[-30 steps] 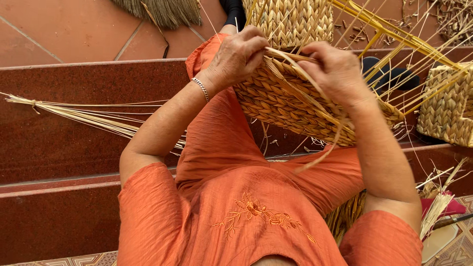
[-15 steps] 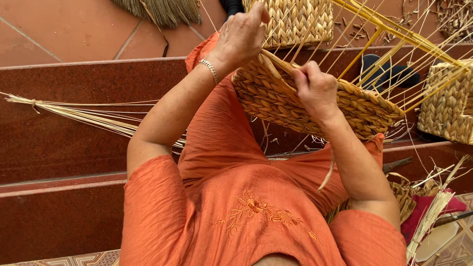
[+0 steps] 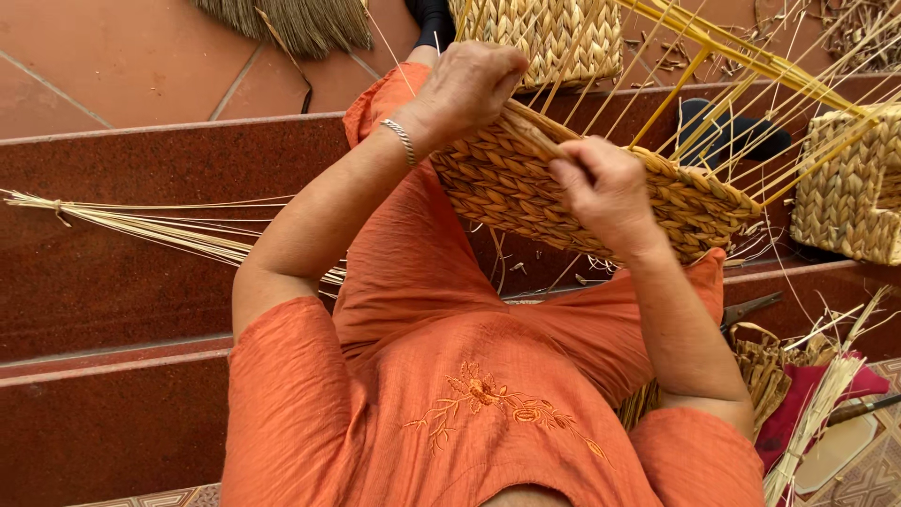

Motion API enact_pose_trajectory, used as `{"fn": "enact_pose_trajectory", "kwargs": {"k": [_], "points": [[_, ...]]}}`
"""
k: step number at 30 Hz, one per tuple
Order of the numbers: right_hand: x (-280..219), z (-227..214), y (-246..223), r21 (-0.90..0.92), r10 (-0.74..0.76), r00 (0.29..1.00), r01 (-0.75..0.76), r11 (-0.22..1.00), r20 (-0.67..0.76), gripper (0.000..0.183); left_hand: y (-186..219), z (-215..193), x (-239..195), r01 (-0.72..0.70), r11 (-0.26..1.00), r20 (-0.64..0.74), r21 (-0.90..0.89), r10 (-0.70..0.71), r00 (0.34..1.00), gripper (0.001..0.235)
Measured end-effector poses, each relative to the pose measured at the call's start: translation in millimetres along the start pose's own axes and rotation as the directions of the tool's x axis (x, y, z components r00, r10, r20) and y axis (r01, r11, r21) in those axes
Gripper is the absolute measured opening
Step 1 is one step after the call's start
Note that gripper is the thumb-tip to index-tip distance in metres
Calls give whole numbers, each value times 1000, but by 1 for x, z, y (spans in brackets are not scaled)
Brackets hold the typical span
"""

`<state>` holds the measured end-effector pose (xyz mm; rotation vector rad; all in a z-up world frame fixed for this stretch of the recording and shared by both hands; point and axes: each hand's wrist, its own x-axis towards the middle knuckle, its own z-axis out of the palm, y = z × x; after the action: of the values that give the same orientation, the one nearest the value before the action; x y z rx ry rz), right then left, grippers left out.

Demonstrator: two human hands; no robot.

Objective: The person weaves a basket by hand, interlacing dried palm fronds through a vertical frame. They repeatedly pull and tighten strands to build up the basket's side walls.

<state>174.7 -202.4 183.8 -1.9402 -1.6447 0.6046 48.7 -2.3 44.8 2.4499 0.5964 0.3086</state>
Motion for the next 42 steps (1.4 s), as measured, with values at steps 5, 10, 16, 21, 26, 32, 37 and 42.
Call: {"fn": "enact_pose_trajectory", "kwargs": {"k": [5,10,16,21,26,32,37,42], "points": [[23,-32,-15,-286,-205,972,165,944,-115,16,4,-36,-29,-289,886,-131,-364,258,957,46],[57,-24,-16,-738,-704,708,448,506,-53,10,20,-56,-27,-51,925,181,-377,127,975,35],[69,-62,14,-625,248,937,-44,780,244,13,30,-32,-27,-99,974,-35,-204,94,995,32],[67,-59,30,-633,291,922,-67,772,257,15,24,-14,-32,-129,917,-265,-379,26,964,13],[54,-4,47,-387,-41,995,74,919,94,28,22,-17,-47,-325,936,-386,-136,253,887,16],[69,55,76,-575,-291,947,163,801,-136,38,16,-24,-58,-431,895,-396,113,439,807,17],[46,59,73,-605,-166,984,90,791,-70,42,2,-13,-30,-213,971,-260,-106,179,949,18],[22,45,41,-135,-101,977,76,988,-189,28,-1,17,-8,-63,992,-353,-110,20,935,31]]}}
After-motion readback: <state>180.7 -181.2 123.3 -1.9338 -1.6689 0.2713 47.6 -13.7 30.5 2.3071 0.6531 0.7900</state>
